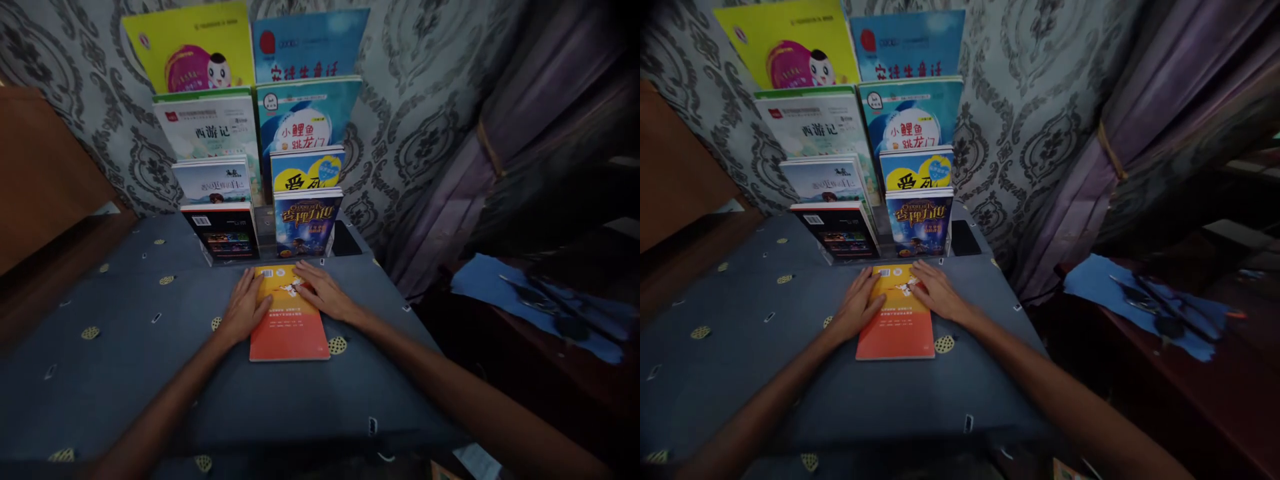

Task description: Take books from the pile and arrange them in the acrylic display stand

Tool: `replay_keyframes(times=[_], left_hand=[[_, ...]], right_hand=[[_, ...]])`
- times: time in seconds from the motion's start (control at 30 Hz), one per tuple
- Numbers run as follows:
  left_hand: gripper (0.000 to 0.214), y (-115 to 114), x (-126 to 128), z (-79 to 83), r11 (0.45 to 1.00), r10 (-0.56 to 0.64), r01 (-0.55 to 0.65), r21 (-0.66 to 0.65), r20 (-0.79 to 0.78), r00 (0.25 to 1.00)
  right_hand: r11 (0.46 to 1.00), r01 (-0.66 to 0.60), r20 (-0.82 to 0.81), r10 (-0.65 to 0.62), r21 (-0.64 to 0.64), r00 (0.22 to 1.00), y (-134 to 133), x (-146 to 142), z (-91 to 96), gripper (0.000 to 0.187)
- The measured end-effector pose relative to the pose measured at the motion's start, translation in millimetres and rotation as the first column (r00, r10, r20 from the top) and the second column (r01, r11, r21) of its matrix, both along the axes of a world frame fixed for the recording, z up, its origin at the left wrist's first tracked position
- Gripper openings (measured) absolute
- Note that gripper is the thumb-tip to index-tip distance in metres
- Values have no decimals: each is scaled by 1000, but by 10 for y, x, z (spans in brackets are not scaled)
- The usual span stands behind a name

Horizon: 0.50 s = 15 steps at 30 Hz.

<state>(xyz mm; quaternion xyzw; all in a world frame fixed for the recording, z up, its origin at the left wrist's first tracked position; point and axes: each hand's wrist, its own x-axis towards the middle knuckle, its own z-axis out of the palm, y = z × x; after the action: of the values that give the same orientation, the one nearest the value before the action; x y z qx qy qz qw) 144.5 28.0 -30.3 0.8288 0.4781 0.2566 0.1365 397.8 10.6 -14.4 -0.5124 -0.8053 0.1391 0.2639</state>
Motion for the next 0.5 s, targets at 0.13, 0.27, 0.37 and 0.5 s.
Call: replay_keyframes(times=[0.13, 0.27, 0.37, 0.5], left_hand=[[60, -3, 23, 95, 999, -40, 38, -36, -74, 996], [59, -43, 50, 164, 998, -45, 40, -51, -107, 993], [60, -88, 79, 187, 998, -13, 5, -64, -132, 991], [63, -153, 126, 176, 986, 140, -152, -70, -158, 977]], right_hand=[[1000, 6, -16, -6, 7, 1000, 79, 43, -74, 52], [1000, 9, 6, -9, 25, 1000, 75, 41, -92, 52], [999, 12, 26, -14, 47, 1000, 51, 22, -91, 51], [989, 108, 77, -116, 104, 990, -44, -44, -130, 48]])
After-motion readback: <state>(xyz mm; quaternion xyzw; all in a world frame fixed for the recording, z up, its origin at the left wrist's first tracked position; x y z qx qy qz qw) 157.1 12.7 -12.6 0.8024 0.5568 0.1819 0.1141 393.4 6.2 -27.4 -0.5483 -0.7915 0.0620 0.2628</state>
